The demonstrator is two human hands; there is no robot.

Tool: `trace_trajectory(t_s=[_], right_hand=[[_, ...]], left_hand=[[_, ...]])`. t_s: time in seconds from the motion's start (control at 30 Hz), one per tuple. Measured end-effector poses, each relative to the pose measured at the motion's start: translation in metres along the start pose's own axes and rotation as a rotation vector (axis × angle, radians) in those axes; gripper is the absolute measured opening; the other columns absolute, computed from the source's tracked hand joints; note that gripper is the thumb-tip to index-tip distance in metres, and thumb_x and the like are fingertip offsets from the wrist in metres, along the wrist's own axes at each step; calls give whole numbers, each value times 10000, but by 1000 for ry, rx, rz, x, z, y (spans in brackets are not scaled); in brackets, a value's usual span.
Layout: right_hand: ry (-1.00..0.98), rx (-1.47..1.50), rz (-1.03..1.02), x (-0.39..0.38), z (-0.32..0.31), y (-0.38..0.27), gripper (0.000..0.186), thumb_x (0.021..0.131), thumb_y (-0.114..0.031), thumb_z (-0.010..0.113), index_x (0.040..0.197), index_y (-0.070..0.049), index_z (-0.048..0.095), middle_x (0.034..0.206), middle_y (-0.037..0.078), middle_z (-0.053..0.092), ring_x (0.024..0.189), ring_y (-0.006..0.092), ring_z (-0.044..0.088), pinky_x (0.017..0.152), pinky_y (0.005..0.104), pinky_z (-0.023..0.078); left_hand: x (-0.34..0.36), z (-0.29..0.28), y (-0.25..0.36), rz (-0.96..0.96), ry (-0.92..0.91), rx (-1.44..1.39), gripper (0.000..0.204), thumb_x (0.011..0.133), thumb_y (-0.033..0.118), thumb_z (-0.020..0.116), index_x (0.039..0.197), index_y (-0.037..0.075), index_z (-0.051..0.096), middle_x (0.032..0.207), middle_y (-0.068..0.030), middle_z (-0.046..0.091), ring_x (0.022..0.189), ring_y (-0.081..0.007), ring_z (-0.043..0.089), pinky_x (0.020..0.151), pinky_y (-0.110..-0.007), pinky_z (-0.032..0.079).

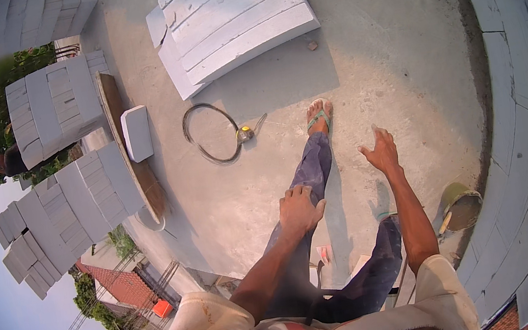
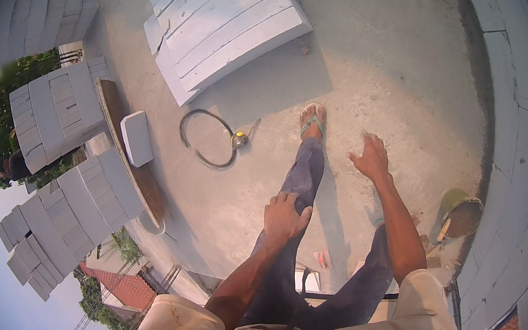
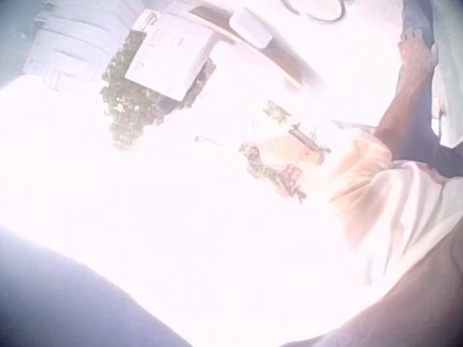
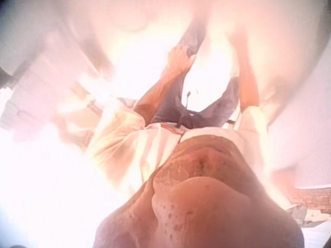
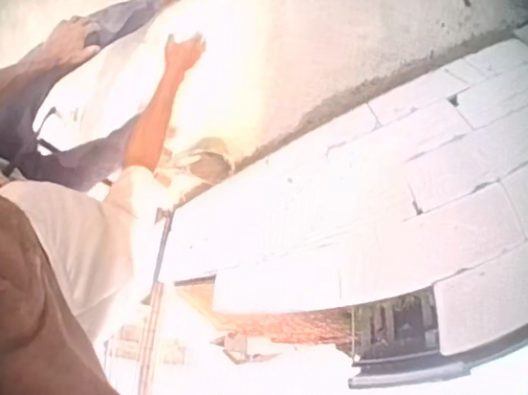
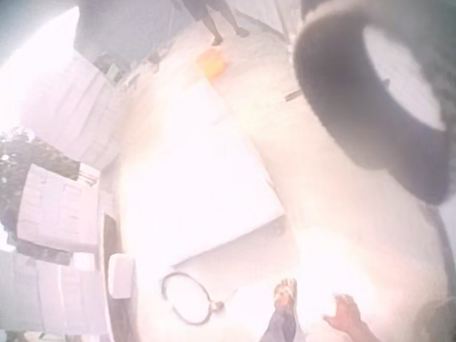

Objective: The person applies mortar to a low wall using a trowel and places white rectangular tiles onto the surface. They use a string line to align the tiles and tap them into place, repeating the process along the wall.

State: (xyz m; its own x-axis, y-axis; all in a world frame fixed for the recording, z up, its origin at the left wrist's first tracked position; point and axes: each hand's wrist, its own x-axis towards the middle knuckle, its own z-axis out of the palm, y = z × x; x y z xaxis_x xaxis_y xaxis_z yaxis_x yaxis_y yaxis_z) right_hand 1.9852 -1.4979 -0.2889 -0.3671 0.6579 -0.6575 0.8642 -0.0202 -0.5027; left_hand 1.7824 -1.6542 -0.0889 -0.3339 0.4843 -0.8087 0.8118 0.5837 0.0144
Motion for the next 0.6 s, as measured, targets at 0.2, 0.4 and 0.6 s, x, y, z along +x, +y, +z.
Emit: trace_trajectory(t_s=[0.2, 0.4, 0.6], right_hand=[[208, -380, -540, 257, 6, -257, 1035, 837, -380, 858, 1653, -98, 287, 1674, 160, 356, 1564, 353, 313, 1270, 569, 282], [170, -710, -644, 362, 50, -348, 1173, 852, -626, 775, 1716, -255, 75, 1779, 16, 117, 1642, 226, 96, 1347, 554, 102], [284, -678, -715, 369, 81, -328, 1220, 816, -630, 795, 1714, -211, 84, 1777, 27, 118, 1648, 226, 63, 1358, 530, 71]], left_hand=[[28, -34, -38, -63, 27, -303, 552, 910, 446, 732, 1294, 53, 684, 1320, -131, 675, 1266, -352, 606, 1052, -486, 485], [40, -46, -66, -129, 110, -566, 497, 898, 389, 775, 1255, 54, 695, 1286, -137, 693, 1203, -370, 648, 1013, -494, 510], [49, -47, -75, -173, 126, -584, 494, 901, 420, 778, 1238, 68, 702, 1261, -122, 689, 1149, -358, 667, 946, -503, 532]])
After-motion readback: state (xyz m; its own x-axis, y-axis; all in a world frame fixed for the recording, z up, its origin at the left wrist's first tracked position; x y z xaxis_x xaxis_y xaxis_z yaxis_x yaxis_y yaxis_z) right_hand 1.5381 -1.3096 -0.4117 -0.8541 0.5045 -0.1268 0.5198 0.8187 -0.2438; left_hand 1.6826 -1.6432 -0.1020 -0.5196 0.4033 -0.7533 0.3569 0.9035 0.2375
